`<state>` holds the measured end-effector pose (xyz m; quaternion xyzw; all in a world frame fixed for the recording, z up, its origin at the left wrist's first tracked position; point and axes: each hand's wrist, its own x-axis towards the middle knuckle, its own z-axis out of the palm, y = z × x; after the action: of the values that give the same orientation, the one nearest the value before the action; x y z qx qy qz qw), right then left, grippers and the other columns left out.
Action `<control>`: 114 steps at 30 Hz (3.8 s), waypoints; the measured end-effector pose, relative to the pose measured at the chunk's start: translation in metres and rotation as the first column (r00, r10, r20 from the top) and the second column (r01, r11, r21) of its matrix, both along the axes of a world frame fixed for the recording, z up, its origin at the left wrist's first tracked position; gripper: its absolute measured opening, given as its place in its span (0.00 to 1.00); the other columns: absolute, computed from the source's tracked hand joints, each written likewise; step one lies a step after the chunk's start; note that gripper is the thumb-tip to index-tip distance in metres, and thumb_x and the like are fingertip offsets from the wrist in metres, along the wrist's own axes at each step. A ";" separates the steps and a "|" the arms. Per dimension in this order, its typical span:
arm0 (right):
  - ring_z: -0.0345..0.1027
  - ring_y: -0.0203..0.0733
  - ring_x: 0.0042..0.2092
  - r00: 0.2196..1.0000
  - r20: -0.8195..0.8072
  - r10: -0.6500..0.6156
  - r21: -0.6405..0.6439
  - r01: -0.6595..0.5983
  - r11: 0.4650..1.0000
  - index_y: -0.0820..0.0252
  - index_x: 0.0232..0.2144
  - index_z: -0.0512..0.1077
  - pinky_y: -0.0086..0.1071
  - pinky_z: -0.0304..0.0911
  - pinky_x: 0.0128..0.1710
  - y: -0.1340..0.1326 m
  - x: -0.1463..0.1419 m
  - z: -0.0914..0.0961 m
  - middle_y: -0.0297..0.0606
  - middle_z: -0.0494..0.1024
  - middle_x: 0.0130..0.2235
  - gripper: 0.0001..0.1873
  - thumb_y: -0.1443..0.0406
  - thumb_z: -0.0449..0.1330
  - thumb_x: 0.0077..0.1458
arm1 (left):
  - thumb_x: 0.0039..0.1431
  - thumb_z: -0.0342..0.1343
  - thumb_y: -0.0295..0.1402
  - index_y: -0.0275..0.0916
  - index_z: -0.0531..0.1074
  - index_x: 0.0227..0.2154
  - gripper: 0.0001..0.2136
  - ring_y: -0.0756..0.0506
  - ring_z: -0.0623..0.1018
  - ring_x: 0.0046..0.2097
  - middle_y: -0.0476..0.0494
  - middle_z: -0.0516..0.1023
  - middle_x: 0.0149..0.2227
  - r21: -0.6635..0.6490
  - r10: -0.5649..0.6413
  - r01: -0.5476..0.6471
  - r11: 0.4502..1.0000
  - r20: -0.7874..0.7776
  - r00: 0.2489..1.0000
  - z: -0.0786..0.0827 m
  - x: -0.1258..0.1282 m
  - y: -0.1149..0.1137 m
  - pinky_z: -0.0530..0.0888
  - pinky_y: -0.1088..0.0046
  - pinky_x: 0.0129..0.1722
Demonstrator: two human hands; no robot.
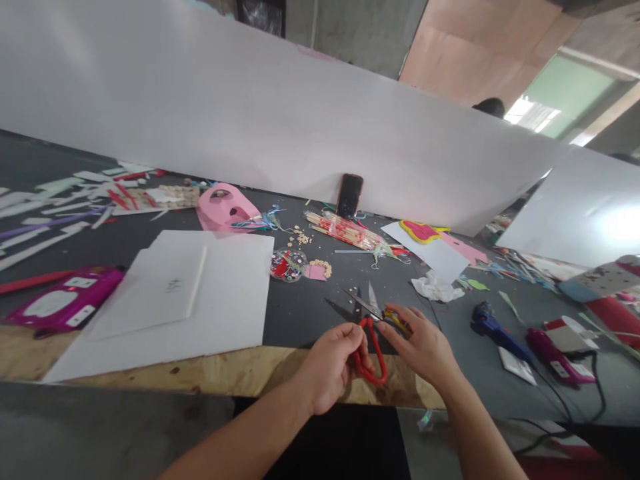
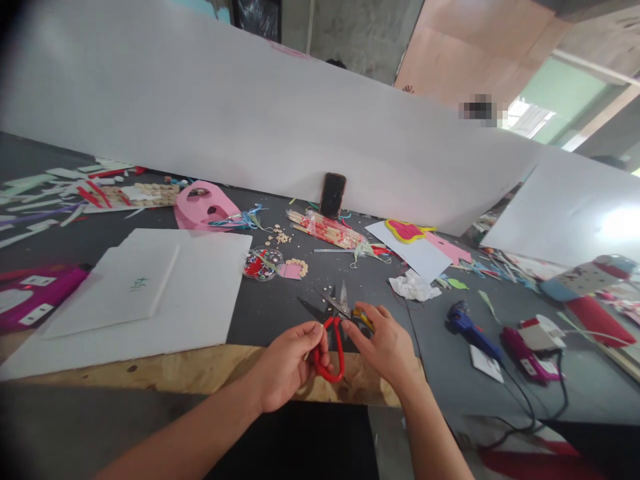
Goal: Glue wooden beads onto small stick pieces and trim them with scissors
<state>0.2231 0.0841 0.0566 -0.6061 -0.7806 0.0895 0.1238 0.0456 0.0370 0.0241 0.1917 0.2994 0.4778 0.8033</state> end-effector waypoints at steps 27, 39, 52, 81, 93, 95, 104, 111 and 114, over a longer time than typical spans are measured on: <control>0.70 0.38 0.38 0.944 0.179 0.276 -0.054 -0.271 0.961 0.56 0.39 0.73 0.28 0.61 0.37 0.038 -0.035 -0.019 0.37 0.76 0.38 0.09 0.64 0.54 0.58 | 0.62 0.48 0.32 0.37 0.72 0.33 0.09 0.47 0.75 0.40 0.41 0.75 0.37 0.902 0.910 0.187 0.390 -0.409 0.074 -0.015 -0.093 0.081 0.72 0.70 0.42; 0.69 0.39 0.39 0.964 0.204 0.169 -0.089 -0.154 0.984 0.59 0.39 0.70 0.29 0.58 0.38 0.062 -0.032 -0.020 0.41 0.74 0.40 0.08 0.67 0.52 0.58 | 0.60 0.51 0.28 0.38 0.71 0.33 0.05 0.49 0.75 0.39 0.43 0.75 0.35 0.934 0.934 0.196 0.299 -0.328 0.141 -0.001 -0.089 0.071 0.73 0.72 0.41; 0.69 0.37 0.36 0.970 0.158 0.187 -0.104 -0.172 0.980 0.57 0.33 0.69 0.28 0.56 0.34 0.064 -0.056 -0.019 0.37 0.76 0.36 0.08 0.64 0.50 0.59 | 0.60 0.51 0.29 0.39 0.72 0.33 0.05 0.48 0.75 0.40 0.43 0.75 0.36 0.921 0.918 0.198 0.335 -0.366 0.151 -0.001 -0.089 0.070 0.73 0.71 0.42; 0.63 0.37 0.24 0.985 -0.164 -0.055 0.170 0.084 0.982 0.56 0.39 0.65 0.29 0.58 0.25 0.045 -0.030 -0.008 0.33 0.69 0.23 0.15 0.59 0.41 0.62 | 0.62 0.43 0.26 0.39 0.67 0.50 0.15 0.47 0.78 0.42 0.40 0.78 0.44 0.829 0.823 0.312 0.465 -0.534 0.192 -0.018 -0.089 0.075 0.75 0.69 0.43; 0.54 0.52 0.57 0.976 -0.160 0.149 0.405 -0.073 0.911 0.54 0.51 0.65 0.49 0.54 0.54 -0.015 -0.054 -0.015 0.45 0.69 0.52 0.18 0.60 0.52 0.58 | 0.63 0.48 0.33 0.44 0.49 0.62 0.25 0.47 0.80 0.37 0.50 0.82 0.37 0.690 0.648 0.475 0.546 -0.707 0.283 0.001 -0.066 0.056 0.74 0.71 0.39; 0.59 0.49 0.52 0.964 -0.200 0.175 0.352 -0.096 0.931 0.55 0.45 0.68 0.46 0.57 0.49 -0.022 -0.058 -0.012 0.44 0.73 0.46 0.14 0.61 0.49 0.61 | 0.63 0.47 0.32 0.44 0.49 0.62 0.25 0.47 0.79 0.39 0.49 0.81 0.38 0.665 0.636 0.576 0.476 -0.712 0.297 0.010 -0.057 0.047 0.74 0.71 0.40; 0.60 0.44 0.36 0.944 -0.303 0.135 0.383 -0.009 0.924 0.55 0.24 0.64 0.39 0.58 0.40 -0.034 -0.010 -0.019 0.38 0.71 0.27 0.14 0.62 0.48 0.60 | 0.57 0.54 0.42 0.44 0.76 0.40 0.13 0.24 0.50 0.64 0.34 0.56 0.64 0.570 0.824 0.620 0.539 -0.509 -0.249 0.028 -0.044 0.010 0.49 0.30 0.53; 0.59 0.42 0.35 0.866 -0.452 0.213 0.251 -0.106 0.962 0.56 0.23 0.62 0.39 0.58 0.39 -0.054 -0.027 -0.020 0.36 0.68 0.26 0.16 0.63 0.45 0.63 | 0.61 0.46 0.24 0.45 0.69 0.48 0.15 0.37 0.63 0.61 0.39 0.79 0.45 0.524 0.755 0.702 0.482 -0.655 -0.029 0.022 0.003 -0.017 0.35 0.34 0.58; 0.61 0.41 0.33 0.820 -0.545 0.172 0.179 -0.086 0.980 0.56 0.20 0.58 0.37 0.59 0.36 -0.060 -0.028 -0.020 0.34 0.65 0.23 0.19 0.61 0.44 0.63 | 0.60 0.44 0.22 0.46 0.73 0.37 0.14 0.40 0.70 0.56 0.47 0.82 0.31 0.572 0.737 0.667 0.478 -0.674 0.051 0.022 0.010 -0.018 0.30 0.38 0.59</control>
<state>0.1954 0.0241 0.0370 -0.4885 -0.7540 0.2131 0.3841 0.0560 0.0192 0.0465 0.8269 0.4700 0.2942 0.0938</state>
